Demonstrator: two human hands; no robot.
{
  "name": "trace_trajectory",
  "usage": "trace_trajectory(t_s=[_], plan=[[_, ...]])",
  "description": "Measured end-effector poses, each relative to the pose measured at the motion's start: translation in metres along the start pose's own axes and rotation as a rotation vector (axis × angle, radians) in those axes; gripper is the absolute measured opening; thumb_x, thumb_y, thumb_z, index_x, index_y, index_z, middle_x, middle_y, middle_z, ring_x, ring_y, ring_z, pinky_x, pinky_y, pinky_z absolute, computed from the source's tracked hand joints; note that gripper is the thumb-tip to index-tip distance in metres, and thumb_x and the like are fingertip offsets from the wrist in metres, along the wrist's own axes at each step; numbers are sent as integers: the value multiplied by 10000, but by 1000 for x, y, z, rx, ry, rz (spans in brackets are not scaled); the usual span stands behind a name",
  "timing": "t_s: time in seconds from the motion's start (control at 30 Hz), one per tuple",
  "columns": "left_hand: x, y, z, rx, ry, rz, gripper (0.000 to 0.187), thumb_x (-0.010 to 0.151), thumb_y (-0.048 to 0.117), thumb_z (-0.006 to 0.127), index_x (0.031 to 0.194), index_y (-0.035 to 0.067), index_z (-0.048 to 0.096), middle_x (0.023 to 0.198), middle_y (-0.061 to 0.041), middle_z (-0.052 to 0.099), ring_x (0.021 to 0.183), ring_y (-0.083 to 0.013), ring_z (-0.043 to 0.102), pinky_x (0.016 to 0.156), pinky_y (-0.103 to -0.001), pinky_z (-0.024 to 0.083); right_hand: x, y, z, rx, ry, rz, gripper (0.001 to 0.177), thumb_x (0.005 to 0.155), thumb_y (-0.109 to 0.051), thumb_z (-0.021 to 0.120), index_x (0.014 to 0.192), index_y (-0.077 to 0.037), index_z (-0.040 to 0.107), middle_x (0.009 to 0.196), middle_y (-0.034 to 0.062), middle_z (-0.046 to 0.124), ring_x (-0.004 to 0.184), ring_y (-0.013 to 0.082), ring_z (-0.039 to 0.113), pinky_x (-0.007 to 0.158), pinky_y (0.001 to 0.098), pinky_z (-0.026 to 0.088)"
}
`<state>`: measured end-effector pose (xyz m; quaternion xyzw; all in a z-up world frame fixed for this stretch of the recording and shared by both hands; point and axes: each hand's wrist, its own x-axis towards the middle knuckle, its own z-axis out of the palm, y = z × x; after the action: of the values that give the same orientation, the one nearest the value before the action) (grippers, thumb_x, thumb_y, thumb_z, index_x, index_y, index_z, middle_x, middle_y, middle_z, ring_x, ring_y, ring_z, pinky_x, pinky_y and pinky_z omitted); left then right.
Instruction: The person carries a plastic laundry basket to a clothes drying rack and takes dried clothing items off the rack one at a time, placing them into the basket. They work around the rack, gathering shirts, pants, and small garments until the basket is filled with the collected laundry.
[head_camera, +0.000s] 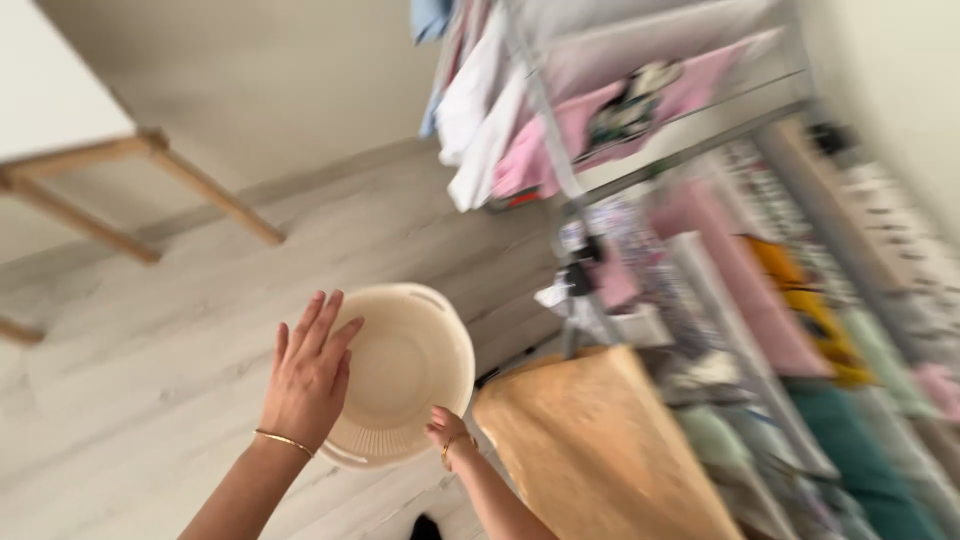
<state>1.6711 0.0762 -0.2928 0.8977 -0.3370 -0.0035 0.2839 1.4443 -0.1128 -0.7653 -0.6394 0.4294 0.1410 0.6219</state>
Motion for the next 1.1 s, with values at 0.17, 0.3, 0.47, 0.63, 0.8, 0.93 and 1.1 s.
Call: trace_trajectory(t_s=[0.17,0.3,0.47,0.63,0.8,0.93,1.1], plan=[[29,71,-51,-12,-11,186,403,915,121,585,1310,198,614,1602,-28,384,1516,-244,296,1164,-618,296,-243,-254,-55,25,47,-488,420,971,-62,643,1387,-48,580,1351,135,698,1257,221,681,1057,313,565],[46,129,-69,-2,-53,369,398,912,161,593,1309,178,602,1600,-28,383,1514,-235,289,1162,-621,294,-370,-341,-109,60,285,-673,377,990,-74,631,1364,-41,594,1337,108,696,1239,206,684,1038,316,559],[58,205,-79,-63,-122,550,413,926,170,608,1339,179,601,1573,-31,418,1493,-232,325,1149,-628,297,-469,-373,-172,-121,629,-717,310,942,-63,691,1251,-40,682,1216,111,752,1080,209,728,943,326,584],[67,243,-27,-107,-132,627,411,870,216,689,1276,161,644,1426,-53,558,1378,-272,470,1078,-600,394,-480,-344,-239,-62,717,-679,327,924,-63,710,1244,-45,645,1161,90,744,1046,173,732,924,305,597],[83,273,29,186,-411,518,197,949,324,655,1079,177,681,1171,-78,692,1176,-286,616,972,-476,508,-383,-319,-301,-2,751,-650,404,890,-65,709,1285,-66,626,1032,78,769,939,155,749,851,300,614],[101,281,97,160,-451,393,132,917,244,636,1011,176,699,1104,-98,729,1165,-302,630,985,-486,493,-296,-341,-319,-56,638,-548,535,823,-177,780,1316,-106,585,999,100,750,902,191,744,818,324,611],[95,302,104,181,-528,132,463,885,263,651,1294,97,508,1039,-161,743,1055,-323,697,984,-459,472,-211,-330,-325,-489,465,-484,588,810,-436,859,1245,-92,662,1037,126,741,918,260,750,834,385,598]])
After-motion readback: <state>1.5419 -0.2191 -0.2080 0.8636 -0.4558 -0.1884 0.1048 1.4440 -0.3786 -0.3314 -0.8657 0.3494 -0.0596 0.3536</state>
